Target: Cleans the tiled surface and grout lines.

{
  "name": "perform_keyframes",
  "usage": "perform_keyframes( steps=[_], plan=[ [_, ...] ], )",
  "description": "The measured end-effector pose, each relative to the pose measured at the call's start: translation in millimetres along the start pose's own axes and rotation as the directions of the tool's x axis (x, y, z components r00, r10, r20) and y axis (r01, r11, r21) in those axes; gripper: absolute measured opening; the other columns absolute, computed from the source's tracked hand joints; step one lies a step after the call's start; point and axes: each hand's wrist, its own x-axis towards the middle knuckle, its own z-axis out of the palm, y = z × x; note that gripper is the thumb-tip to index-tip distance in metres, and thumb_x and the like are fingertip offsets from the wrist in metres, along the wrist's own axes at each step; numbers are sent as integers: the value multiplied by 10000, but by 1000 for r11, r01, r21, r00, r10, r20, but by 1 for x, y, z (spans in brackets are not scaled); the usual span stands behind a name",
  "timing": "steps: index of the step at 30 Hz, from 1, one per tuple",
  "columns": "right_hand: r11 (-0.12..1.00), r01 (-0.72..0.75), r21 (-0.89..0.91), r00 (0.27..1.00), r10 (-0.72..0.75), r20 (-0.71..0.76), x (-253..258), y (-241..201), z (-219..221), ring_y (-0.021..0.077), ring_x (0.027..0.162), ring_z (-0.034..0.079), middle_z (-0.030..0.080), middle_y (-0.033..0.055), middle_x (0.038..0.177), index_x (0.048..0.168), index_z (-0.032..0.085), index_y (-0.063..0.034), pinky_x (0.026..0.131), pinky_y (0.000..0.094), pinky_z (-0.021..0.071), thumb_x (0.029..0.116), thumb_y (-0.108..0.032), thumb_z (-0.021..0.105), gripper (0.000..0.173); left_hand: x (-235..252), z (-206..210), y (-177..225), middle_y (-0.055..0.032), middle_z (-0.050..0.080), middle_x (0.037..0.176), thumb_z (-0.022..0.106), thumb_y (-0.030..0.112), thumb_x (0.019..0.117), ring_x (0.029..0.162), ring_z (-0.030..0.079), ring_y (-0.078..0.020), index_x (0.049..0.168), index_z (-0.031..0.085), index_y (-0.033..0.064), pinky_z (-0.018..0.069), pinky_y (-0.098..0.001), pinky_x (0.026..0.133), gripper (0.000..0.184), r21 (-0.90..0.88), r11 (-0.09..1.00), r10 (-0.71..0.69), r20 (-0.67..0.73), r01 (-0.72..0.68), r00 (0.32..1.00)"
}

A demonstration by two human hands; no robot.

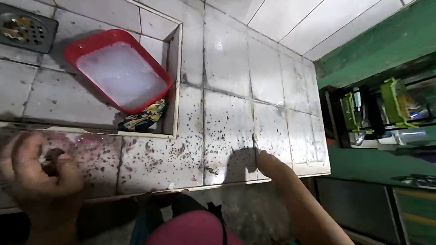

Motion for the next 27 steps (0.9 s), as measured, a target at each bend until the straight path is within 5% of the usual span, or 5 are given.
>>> perform_keyframes(
  steps=[4, 7, 13, 17, 27],
  plan=[
    [972, 36, 233, 998, -22, -61, 32, -4, -39, 382, 906, 632, 615, 268, 1051, 1215, 550, 83, 782, 576, 515, 1047, -139, 533, 279, 2, -2, 4, -330, 395, 1549, 454, 211, 1052, 1431, 425, -449, 1473, 446, -94, 354, -543, 1186, 520, 65, 993, -103, 23, 101, 994],
    [991, 75, 109, 990, -61, -124, 52, -21, -84, 302, 755, 572, 589, 189, 910, 1071, 612, 46, 693, 529, 489, 1000, -157, 627, 216, 2, 1, -11, -300, 409, 1556, 449, 257, 1050, 1457, 400, -437, 1462, 479, -68, 337, -543, 1204, 525, 100, 993, -63, -2, 63, 998],
    [977, 43, 209, 992, -17, -124, 38, -17, -63, 372, 847, 630, 628, 252, 995, 1116, 614, 64, 751, 583, 514, 1050, -185, 543, 267, -1, 1, -9, -300, 427, 1541, 452, 244, 1049, 1444, 421, -422, 1457, 492, -54, 350, -539, 1192, 507, 84, 996, -30, -36, 33, 999],
    [965, -12, 261, 998, 28, -56, 6, 3, -9, 287, 699, 585, 568, 189, 906, 1215, 522, 21, 637, 477, 513, 1083, -188, 469, 253, -2, 7, -31, -262, 434, 1555, 451, 275, 1058, 1444, 433, -392, 1482, 494, -2, 364, -505, 1194, 508, 41, 999, 1, -66, 2, 998],
    [990, -9, 144, 996, 22, -89, 68, -22, -95, 234, 685, 511, 538, 125, 850, 1083, 622, 4, 650, 456, 474, 1008, -188, 629, 207, -1, 1, -11, -333, 426, 1527, 461, 206, 1053, 1440, 424, -440, 1462, 479, -71, 345, -534, 1200, 494, 72, 996, 51, -50, -47, 997]
  ],
)
